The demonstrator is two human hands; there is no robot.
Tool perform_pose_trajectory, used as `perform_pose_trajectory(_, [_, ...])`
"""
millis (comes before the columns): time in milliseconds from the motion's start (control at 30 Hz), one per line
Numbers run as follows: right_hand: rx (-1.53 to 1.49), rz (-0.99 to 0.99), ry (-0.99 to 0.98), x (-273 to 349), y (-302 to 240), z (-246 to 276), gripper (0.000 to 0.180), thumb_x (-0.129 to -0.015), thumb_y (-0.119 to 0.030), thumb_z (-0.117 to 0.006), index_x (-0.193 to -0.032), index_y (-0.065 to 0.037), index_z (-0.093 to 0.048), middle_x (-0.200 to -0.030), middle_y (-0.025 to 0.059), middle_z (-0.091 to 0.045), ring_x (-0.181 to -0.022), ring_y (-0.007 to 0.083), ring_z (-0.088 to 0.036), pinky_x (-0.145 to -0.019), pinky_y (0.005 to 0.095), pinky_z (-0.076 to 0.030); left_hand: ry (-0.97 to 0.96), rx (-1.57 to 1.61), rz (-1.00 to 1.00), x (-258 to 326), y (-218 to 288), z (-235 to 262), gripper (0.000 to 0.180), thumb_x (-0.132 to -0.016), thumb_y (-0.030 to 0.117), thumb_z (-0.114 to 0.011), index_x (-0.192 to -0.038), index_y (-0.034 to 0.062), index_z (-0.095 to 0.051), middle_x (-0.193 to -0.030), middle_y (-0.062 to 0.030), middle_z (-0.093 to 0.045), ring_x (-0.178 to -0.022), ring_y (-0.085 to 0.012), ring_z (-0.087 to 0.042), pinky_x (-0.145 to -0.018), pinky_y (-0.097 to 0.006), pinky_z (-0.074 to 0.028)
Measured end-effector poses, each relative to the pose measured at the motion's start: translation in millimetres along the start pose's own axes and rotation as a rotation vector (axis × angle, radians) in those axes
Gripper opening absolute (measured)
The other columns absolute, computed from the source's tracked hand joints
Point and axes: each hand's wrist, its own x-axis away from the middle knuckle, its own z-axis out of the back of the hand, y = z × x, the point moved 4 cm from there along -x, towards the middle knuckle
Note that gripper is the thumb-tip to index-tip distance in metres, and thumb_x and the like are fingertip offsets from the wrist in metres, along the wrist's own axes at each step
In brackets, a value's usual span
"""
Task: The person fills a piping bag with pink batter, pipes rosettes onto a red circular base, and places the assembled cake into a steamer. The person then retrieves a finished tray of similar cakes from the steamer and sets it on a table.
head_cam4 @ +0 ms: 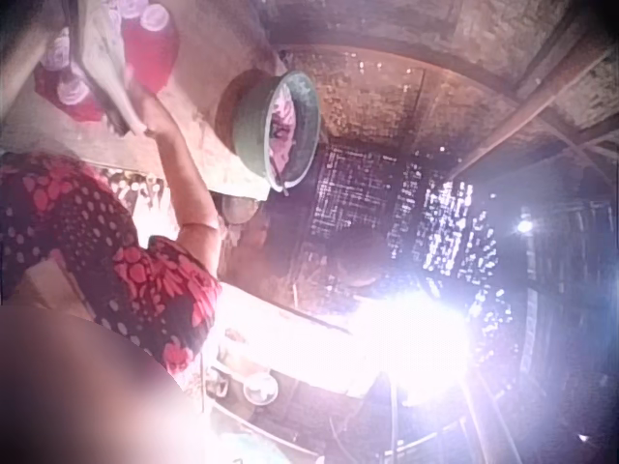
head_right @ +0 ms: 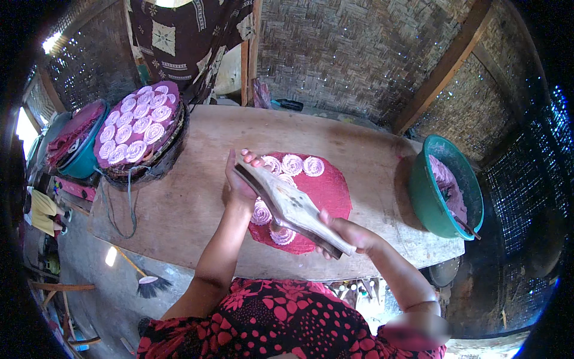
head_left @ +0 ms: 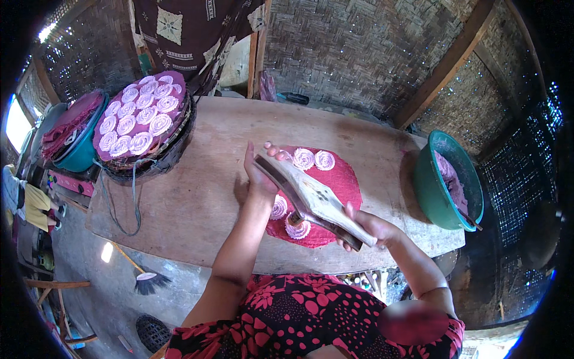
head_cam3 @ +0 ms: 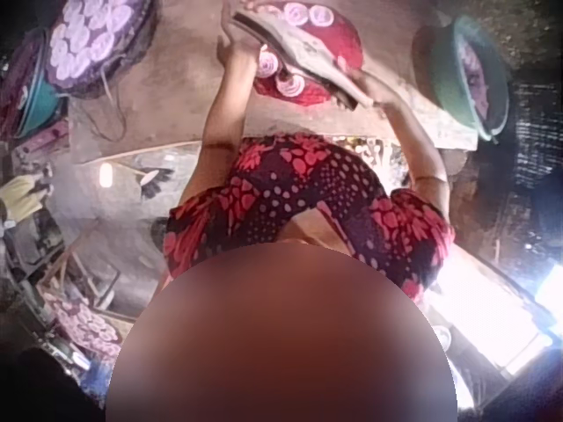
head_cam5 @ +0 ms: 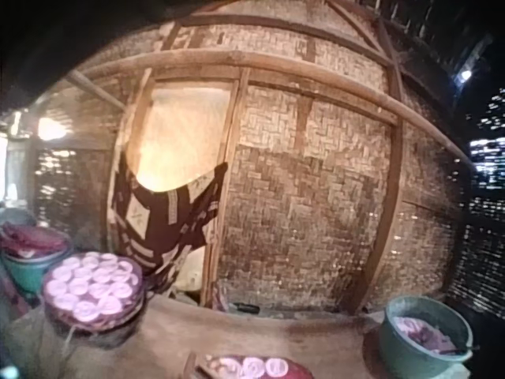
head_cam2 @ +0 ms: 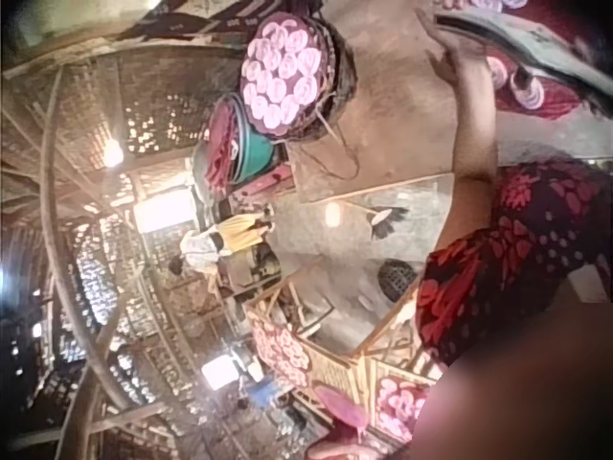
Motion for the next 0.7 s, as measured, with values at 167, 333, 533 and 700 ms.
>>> perform_pose_trajectory(167, [-0.498,0.089,-0.345,-46,7,-21,0.075,-0.095,-0.065,-0.031,-0.138,-0.004,-0.041,-0.095,0.0197,-0.065,-0.069,0.0304,-0.066,-0.066,0.04,-0.058,-0.087,0.05,0.003,-6,14,0,0.039,-0.093,0.054,-0.046,-0.082,0.0178,-0.055,-0.068,0.0053,-0.052,-0.07,-0.0154,-0.051,-0.07,-0.036,-0.042])
perform_pose_trajectory(333, [-0.744,0.158,-0.145,-80,17,-33,0.062,-0.099,-0.05,-0.038,-0.143,-0.007,-0.035,-0.098,0.019,-0.066,-0.066,0.0294,-0.066,-0.058,0.0374,-0.058,-0.117,0.067,0.009,-3,19,2,0.041,-0.095,0.053,-0.043,-0.079,0.0178,-0.057,-0.066,0.0049,-0.055,-0.068,-0.0155,-0.053,-0.068,-0.036,-0.041])
perform_pose_trajectory(533, [-0.652,0.278,-0.295,-75,15,-46,0.051,-0.099,-0.032,-0.046,-0.145,-0.011,-0.035,-0.104,0.017,-0.065,-0.065,0.0216,-0.066,-0.04,0.0258,-0.048,-0.107,0.153,0.008,7,8,1,0.044,-0.096,0.053,-0.041,-0.077,0.0181,-0.061,-0.064,0.0047,-0.055,-0.066,-0.0154,-0.055,-0.067,-0.036,-0.041])
perform_pose_trajectory(700, [0.202,0.402,0.063,-73,24,-36,0.043,-0.097,-0.024,-0.05,-0.136,-0.008,-0.046,-0.113,0.0144,-0.062,-0.086,0.0248,-0.064,-0.063,0.034,-0.054,-0.097,0.117,0.004,6,11,-18,0.047,-0.096,0.055,-0.041,-0.074,0.0189,-0.062,-0.06,0.006,-0.055,-0.06,-0.0141,-0.054,-0.066,-0.035,-0.041])
